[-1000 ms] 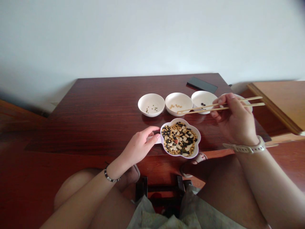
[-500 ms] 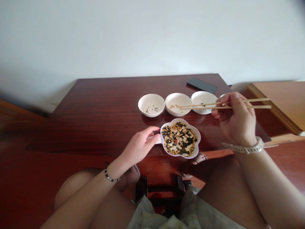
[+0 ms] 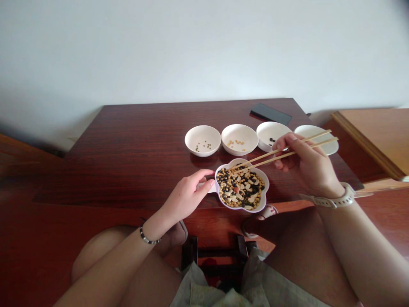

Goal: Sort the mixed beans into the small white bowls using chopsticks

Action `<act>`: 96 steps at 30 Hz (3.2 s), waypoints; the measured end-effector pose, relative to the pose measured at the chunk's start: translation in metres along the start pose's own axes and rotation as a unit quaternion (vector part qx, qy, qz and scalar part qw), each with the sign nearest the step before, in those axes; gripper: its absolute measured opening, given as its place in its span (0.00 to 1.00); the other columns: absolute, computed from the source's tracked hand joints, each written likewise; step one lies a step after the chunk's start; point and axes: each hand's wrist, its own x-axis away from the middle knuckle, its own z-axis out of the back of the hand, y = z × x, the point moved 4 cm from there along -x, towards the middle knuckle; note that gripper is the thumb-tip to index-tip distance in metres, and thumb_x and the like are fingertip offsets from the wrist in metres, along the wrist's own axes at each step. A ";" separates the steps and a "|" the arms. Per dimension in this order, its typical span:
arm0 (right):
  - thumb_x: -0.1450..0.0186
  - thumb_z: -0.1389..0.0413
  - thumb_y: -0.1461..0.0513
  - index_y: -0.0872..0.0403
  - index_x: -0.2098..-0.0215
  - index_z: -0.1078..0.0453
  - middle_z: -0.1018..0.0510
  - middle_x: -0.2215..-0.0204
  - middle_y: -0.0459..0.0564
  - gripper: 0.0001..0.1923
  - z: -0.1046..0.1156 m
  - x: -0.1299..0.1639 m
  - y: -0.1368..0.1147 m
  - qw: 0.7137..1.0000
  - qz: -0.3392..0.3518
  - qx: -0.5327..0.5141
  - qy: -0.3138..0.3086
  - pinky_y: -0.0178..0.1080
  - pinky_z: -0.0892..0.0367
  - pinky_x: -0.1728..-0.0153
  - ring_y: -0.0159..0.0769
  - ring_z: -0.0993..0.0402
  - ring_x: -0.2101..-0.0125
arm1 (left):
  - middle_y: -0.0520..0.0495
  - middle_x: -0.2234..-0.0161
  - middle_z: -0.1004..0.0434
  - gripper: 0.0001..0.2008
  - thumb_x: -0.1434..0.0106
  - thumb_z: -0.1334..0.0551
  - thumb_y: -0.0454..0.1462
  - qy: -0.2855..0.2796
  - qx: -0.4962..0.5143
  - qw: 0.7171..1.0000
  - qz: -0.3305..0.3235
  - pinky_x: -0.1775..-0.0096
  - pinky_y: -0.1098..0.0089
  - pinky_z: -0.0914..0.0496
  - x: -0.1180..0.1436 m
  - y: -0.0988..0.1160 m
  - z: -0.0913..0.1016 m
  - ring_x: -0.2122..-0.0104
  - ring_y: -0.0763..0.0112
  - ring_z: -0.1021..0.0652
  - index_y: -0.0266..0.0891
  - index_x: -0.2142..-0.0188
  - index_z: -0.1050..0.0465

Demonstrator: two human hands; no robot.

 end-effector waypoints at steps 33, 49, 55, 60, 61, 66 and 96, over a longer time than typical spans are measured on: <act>0.27 0.40 0.48 0.53 0.66 0.25 0.26 0.75 0.47 0.19 -0.001 -0.001 0.004 0.999 -0.011 0.038 -0.034 0.30 0.32 0.80 0.29 0.27 0.77 | 0.45 0.57 0.15 0.20 0.23 0.42 0.46 0.000 -0.013 1.000 -0.002 0.55 0.64 0.26 -0.001 0.005 0.001 0.58 0.61 0.17 0.41 0.39 0.23; 0.27 0.38 0.48 0.53 0.67 0.25 0.26 0.75 0.47 0.19 -0.001 0.000 0.002 0.999 0.005 0.048 -0.016 0.31 0.31 0.80 0.30 0.27 0.77 | 0.45 0.58 0.15 0.20 0.23 0.43 0.47 0.001 -0.009 1.000 -0.005 0.55 0.64 0.25 -0.001 0.004 0.001 0.59 0.61 0.17 0.41 0.40 0.24; 0.27 0.40 0.48 0.53 0.67 0.26 0.28 0.77 0.47 0.19 0.000 -0.001 0.002 0.999 0.017 0.045 -0.010 0.30 0.32 0.82 0.29 0.28 0.78 | 0.45 0.57 0.15 0.20 0.23 0.42 0.46 -0.002 -0.007 1.000 0.001 0.54 0.64 0.26 0.000 0.003 0.002 0.57 0.61 0.17 0.41 0.39 0.24; 0.26 0.40 0.50 0.53 0.68 0.27 0.28 0.74 0.48 0.18 0.000 -0.001 0.002 0.999 0.023 0.046 -0.001 0.30 0.32 0.82 0.29 0.28 0.78 | 0.45 0.57 0.15 0.20 0.23 0.43 0.47 0.002 -0.008 1.000 -0.001 0.55 0.64 0.26 0.000 0.003 0.001 0.58 0.61 0.17 0.41 0.39 0.24; 0.26 0.40 0.50 0.53 0.68 0.27 0.28 0.73 0.48 0.18 0.000 -0.002 0.002 0.999 0.025 0.045 0.000 0.30 0.32 0.82 0.29 0.28 0.78 | 0.45 0.57 0.15 0.20 0.23 0.43 0.47 0.004 -0.010 1.000 -0.001 0.55 0.64 0.26 0.000 0.002 0.001 0.58 0.61 0.17 0.41 0.39 0.24; 0.26 0.40 0.50 0.53 0.68 0.26 0.28 0.71 0.48 0.18 0.000 -0.002 0.003 0.999 0.029 0.037 0.000 0.31 0.31 0.82 0.29 0.27 0.77 | 0.45 0.57 0.15 0.20 0.23 0.42 0.47 0.004 -0.010 1.000 -0.006 0.55 0.64 0.26 0.000 0.003 0.001 0.58 0.61 0.17 0.41 0.39 0.24; 0.25 0.41 0.47 0.53 0.65 0.27 0.26 0.72 0.47 0.19 -0.003 0.001 0.001 0.996 0.029 0.075 -0.025 0.30 0.29 0.76 0.29 0.26 0.75 | 0.46 0.57 0.15 0.20 0.23 0.42 0.47 -0.003 -0.006 1.000 0.009 0.54 0.64 0.27 -0.001 0.004 -0.001 0.58 0.62 0.17 0.41 0.39 0.24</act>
